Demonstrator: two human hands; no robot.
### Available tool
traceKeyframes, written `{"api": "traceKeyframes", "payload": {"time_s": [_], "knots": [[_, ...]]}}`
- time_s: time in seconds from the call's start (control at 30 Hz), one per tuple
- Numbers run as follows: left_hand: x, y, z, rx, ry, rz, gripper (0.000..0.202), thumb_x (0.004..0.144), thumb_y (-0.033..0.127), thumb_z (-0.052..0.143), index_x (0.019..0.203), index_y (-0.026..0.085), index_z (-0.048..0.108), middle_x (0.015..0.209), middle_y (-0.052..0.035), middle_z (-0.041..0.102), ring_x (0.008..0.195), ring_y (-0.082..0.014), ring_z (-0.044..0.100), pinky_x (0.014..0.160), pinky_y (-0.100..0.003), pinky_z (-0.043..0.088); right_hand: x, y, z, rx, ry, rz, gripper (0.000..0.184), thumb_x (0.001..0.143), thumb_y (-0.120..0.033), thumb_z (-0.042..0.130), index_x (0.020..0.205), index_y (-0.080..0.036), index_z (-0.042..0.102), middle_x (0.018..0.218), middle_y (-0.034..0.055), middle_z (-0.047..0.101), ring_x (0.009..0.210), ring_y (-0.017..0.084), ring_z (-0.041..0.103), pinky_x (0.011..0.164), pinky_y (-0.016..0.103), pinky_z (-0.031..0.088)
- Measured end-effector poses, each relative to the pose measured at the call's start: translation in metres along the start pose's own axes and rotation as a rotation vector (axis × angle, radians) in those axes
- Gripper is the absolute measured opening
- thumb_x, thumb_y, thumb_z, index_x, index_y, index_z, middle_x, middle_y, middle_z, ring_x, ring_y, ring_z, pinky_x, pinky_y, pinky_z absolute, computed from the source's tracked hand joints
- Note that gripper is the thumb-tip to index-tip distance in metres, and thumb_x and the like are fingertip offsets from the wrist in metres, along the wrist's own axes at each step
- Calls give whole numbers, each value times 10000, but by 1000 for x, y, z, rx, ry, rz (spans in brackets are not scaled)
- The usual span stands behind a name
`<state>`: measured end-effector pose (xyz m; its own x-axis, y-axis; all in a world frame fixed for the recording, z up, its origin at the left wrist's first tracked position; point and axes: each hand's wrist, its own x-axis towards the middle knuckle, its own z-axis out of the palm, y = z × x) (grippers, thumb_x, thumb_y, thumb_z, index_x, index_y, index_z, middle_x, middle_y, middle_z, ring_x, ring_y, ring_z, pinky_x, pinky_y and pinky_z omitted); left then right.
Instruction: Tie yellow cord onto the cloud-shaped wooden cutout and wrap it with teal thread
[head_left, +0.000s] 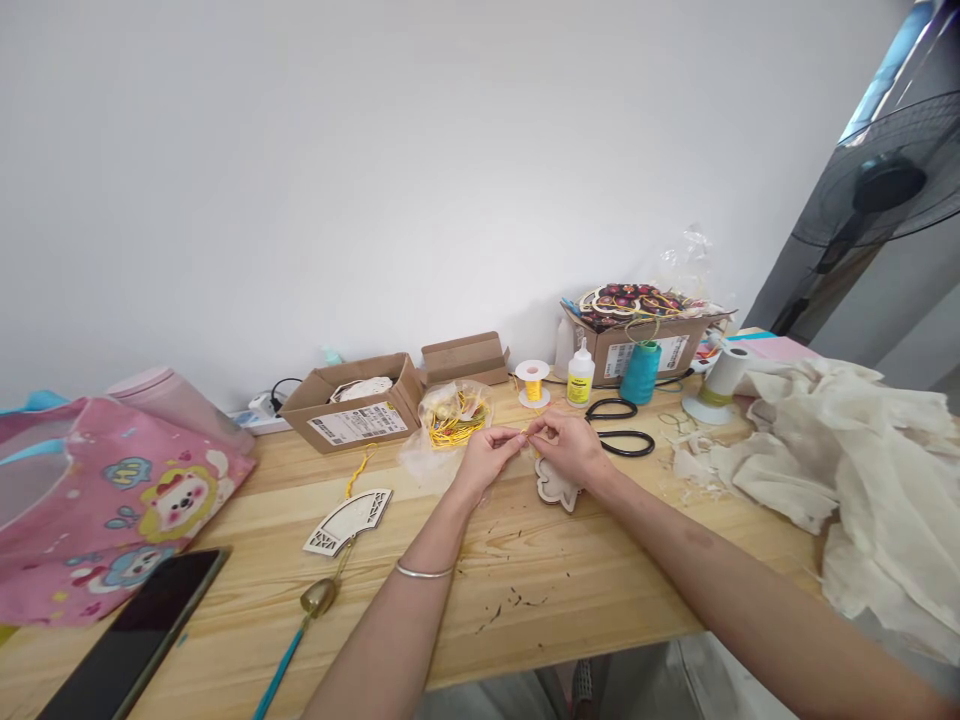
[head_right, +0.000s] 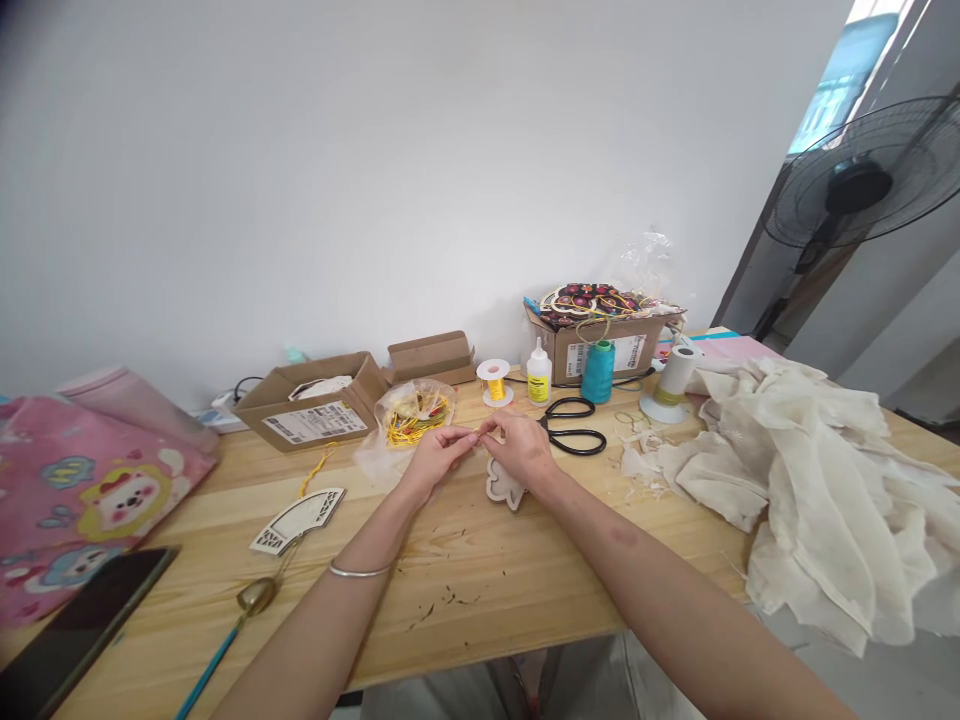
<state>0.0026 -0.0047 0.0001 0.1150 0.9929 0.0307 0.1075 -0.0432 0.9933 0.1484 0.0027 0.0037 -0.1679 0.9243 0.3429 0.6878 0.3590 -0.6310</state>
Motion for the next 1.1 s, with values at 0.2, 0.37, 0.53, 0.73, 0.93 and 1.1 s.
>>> {"api": "traceKeyframes", "payload": {"time_s": [0.2, 0.37, 0.53, 0.73, 0.93, 1.1], "knots": [[-1, 1, 0, -19, 22, -36, 280, 584, 347, 658, 761, 132, 686, 644, -38, 635, 462, -53, 389, 406, -178, 229, 1, 2, 2, 94, -24, 31, 142, 673, -262, 558, 795, -207, 604, 633, -20, 590, 576, 100, 505, 516, 204, 353], [2, -1, -2, -75, 75, -54, 267, 552, 321, 682, 742, 133, 690, 588, -21, 614, 467, -57, 396, 401, -177, 236, 1, 3, 3, 116, -21, -12, 125, 675, -253, 561, 783, -203, 600, 672, -12, 610, 589, 101, 510, 518, 204, 361], [2, 0, -4, -102, 94, -51, 267, 526, 313, 697, 725, 135, 693, 616, -33, 630, 508, -74, 439, 407, -180, 255, 0, 3, 4, 120, -14, -30, 110, 671, -239, 569, 769, -204, 603, 681, -12, 616, 589, 100, 509, 520, 202, 363], [1, 2, -2, -125, 121, -59, 244, 531, 285, 696, 723, 135, 673, 623, -26, 633, 507, -73, 466, 427, -179, 284, 0, 2, 3, 155, -40, -26, 117, 672, -230, 573, 783, -204, 599, 692, -15, 622, 578, 94, 514, 516, 197, 361], [0, 4, -3, -167, 89, 2, 272, 555, 228, 686, 810, 149, 635, 715, -20, 632, 660, -102, 543, 586, -193, 387, -1, 1, 3, 120, -64, -57, 98, 695, -217, 539, 762, -203, 610, 639, -22, 602, 539, 89, 498, 501, 195, 350], [-1, 6, -5, -156, 43, 41, 386, 581, 232, 668, 956, 157, 616, 696, -6, 609, 645, -101, 535, 626, -210, 398, -1, 4, 8, 182, -65, -32, 111, 679, -228, 545, 763, -197, 610, 629, -18, 602, 539, 94, 508, 490, 192, 362]]}}
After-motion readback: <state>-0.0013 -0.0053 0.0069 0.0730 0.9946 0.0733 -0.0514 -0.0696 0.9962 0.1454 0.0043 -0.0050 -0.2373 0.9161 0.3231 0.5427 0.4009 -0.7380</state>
